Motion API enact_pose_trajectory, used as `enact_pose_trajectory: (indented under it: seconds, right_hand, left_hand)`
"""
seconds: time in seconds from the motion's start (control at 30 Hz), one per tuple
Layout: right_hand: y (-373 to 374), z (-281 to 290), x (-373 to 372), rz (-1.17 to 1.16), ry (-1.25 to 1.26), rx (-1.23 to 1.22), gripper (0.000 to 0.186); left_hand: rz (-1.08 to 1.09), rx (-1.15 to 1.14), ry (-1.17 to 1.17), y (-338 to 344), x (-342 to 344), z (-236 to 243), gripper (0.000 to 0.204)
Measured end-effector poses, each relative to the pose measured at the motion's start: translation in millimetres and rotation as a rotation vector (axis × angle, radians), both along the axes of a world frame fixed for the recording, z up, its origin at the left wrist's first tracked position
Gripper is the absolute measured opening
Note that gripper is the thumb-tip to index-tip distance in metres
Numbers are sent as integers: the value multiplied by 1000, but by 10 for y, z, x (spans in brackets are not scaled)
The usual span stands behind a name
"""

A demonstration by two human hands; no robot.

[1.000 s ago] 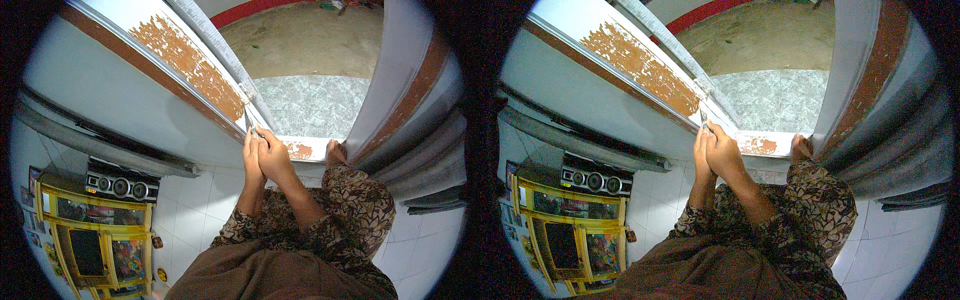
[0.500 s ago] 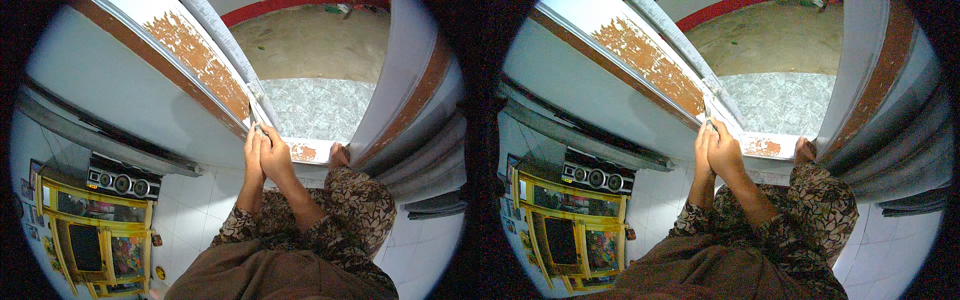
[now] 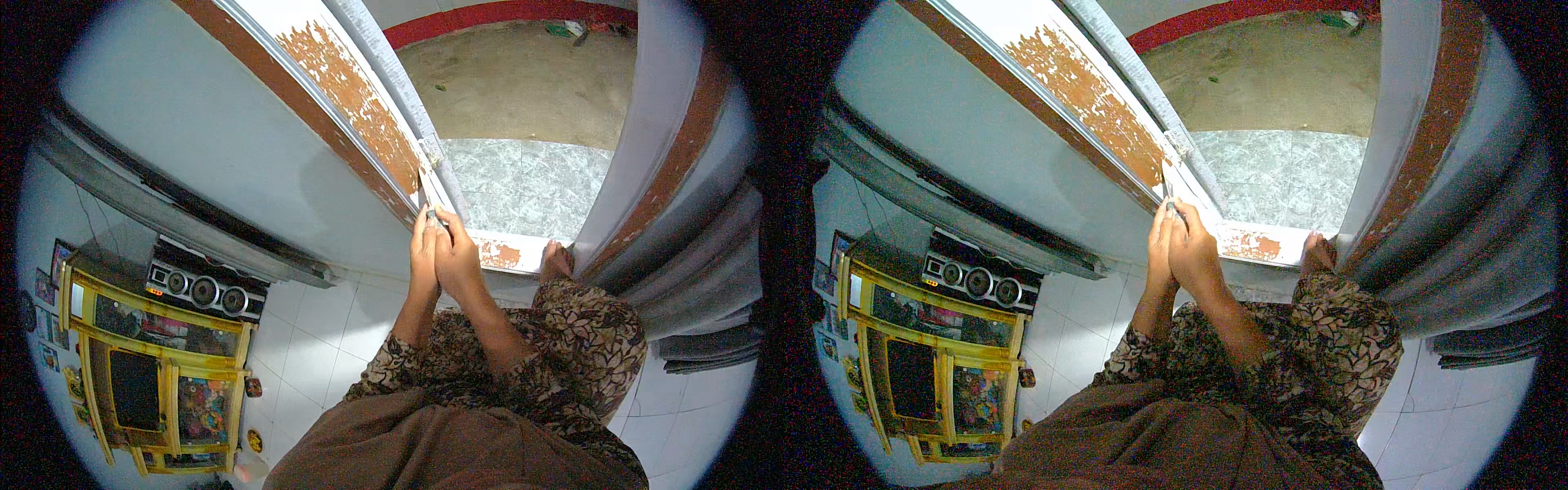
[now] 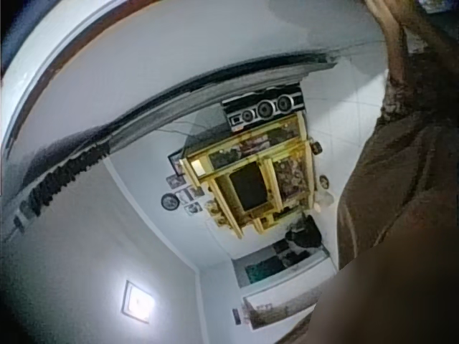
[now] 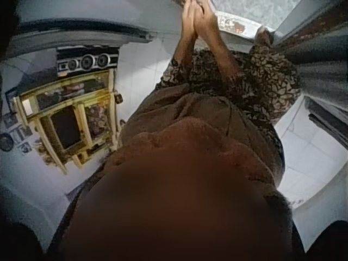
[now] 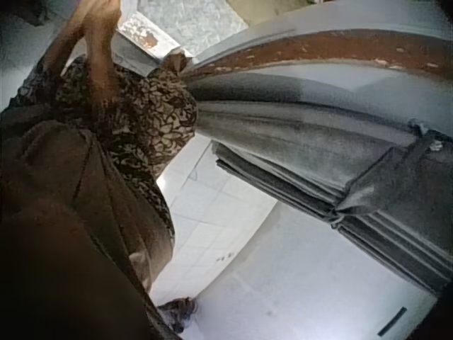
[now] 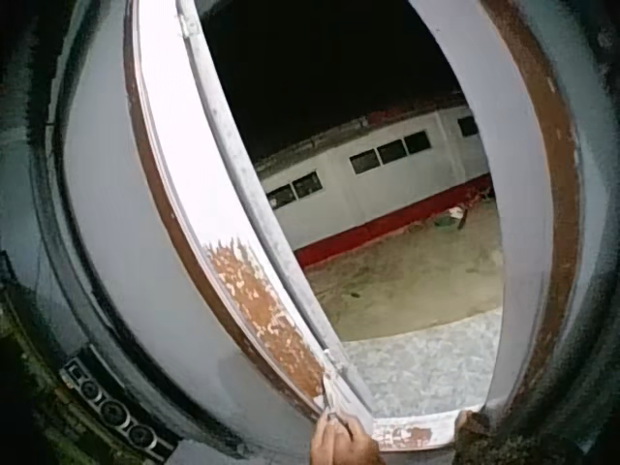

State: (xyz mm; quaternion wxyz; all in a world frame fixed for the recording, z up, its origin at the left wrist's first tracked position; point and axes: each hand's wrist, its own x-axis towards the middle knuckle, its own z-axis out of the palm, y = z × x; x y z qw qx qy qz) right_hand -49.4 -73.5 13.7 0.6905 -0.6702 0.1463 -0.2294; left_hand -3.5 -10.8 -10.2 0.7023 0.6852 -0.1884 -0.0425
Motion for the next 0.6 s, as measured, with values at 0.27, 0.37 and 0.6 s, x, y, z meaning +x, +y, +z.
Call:
enact_pose_trajectory:
  seconds: [0.27,0.37,0.6]
  right_hand:
    - [82,133,-140,56,51,-93,35]
    - [28,96,-107,64,103,-48,34]
    - [51,19,-78,2,49,-22,34]
  left_hand:
    - [-44,-92,186,168,-80,58,43]
    - [-19,-90,161,78,-79,73,47]
    - [-54,-153,222,85,-34,-46,47]
